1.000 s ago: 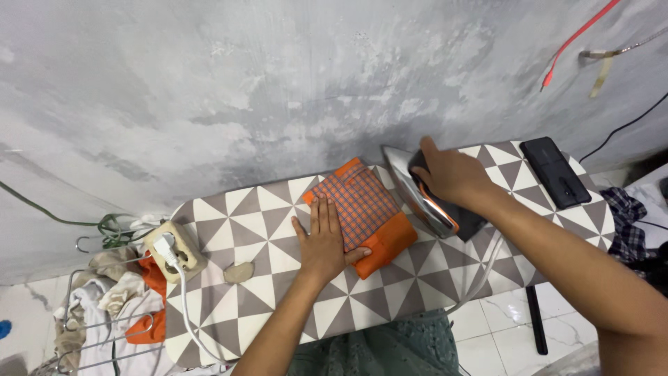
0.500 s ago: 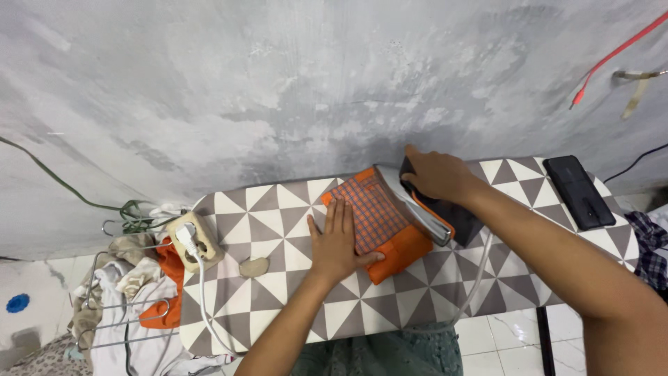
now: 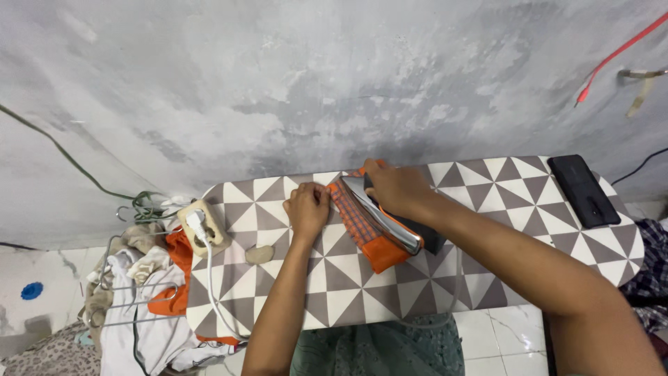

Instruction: The person irons an orange and plaid short-sleeved shirt on a patterned ironing board, smoothing the fabric and pressing the seams. After finishing the shirt, the person irons a pair of orange shorts, ensuring the fabric is flat and wrinkle-free.

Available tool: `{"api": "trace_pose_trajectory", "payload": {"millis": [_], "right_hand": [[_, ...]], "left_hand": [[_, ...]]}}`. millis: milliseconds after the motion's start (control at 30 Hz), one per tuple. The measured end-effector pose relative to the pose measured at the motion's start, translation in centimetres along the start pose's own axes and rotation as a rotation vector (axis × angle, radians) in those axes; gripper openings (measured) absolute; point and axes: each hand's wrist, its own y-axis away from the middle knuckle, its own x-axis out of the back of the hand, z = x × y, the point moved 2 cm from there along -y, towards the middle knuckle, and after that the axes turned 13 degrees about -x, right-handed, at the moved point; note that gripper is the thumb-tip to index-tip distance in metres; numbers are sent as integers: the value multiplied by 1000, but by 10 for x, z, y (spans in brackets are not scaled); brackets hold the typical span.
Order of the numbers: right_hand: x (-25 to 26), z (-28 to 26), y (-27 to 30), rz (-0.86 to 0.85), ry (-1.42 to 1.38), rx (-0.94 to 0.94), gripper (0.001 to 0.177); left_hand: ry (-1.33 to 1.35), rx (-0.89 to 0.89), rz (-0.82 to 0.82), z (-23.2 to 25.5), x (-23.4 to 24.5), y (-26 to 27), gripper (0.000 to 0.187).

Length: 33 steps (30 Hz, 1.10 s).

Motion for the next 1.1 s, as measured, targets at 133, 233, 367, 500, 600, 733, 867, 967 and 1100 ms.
{"api": "trace_pose_trajectory", "payload": {"millis": [133,233,367,500,600,733,867,967,1100], "right_hand": [[-17,4,-20,-1,67,3,41],[-17,1,-32,-77,120,-17,43],[-17,-3,-35,-109,132,-10,51],[-15,-1,-18,-155,160,-36,46],[-6,4,7,-80,67,33,46],[9,9,42,-260,109,-65,52],[18,7,52,-310,149,-92,50],[17,2,46,-239,164,-33,54],[7,-2,28,-207,153,56,52]], "left_hand": [[29,62,-33,-2,-1,-5,17],[31,70,-23,0,-2,-10,16],[38,87,4,1,-3,-8,14],[25,70,8,2,-1,-8,11],[12,80,1,1,-2,-8,14],[27,70,13,0,-1,-8,14],[73,81,-35,-3,4,-11,13],[90,110,-80,-6,5,-15,13],[109,129,-108,-8,6,-18,12]]}}
